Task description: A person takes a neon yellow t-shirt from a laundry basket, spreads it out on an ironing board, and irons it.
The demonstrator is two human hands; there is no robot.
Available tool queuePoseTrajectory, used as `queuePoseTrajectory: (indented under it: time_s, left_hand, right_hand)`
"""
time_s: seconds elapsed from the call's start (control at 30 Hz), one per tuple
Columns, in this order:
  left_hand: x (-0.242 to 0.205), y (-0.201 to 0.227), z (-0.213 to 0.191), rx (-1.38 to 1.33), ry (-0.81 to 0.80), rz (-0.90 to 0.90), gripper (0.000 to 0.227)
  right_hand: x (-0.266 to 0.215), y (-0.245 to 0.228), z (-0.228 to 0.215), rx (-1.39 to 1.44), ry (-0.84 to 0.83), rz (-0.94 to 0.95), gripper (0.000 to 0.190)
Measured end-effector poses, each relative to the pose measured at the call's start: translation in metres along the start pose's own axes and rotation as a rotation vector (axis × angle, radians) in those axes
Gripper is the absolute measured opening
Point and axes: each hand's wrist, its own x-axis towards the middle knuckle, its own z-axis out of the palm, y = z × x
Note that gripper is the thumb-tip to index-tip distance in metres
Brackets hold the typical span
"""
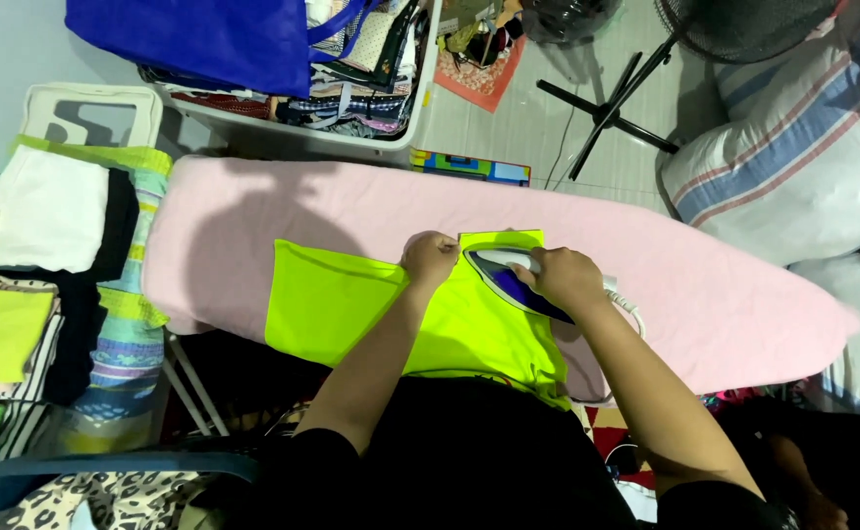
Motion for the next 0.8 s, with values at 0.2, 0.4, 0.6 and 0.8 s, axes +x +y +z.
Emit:
queuePoseTrajectory:
  time_s: [0.2, 0.4, 0.6, 0.8]
  left_hand:
    - [0.008, -0.026, 0.005, -0.067, 0.013, 0.113, 0.024]
    - [-0.013, -0.019, -0.011, -0.006, 0.034, 0.298, 0.012]
    - [-0.010, -0.038, 0.009, -0.028, 0.099, 0.373, 0.018]
    - [-0.006, -0.041, 0.017, -0.056, 0.172, 0.419, 0.017]
  right_hand:
    - [0.008, -0.004, 0.017, 0.008, 0.055, 0.076, 0.062]
    - [-0.004, -0.008, -0.012, -0.023, -0.018, -0.013, 0.061]
    - [0.007, -0.007, 0.007, 0.000, 0.038, 0.016, 0.060]
    - [0.006, -0.013, 0.000, -0.066, 0.010, 0.003, 0.062]
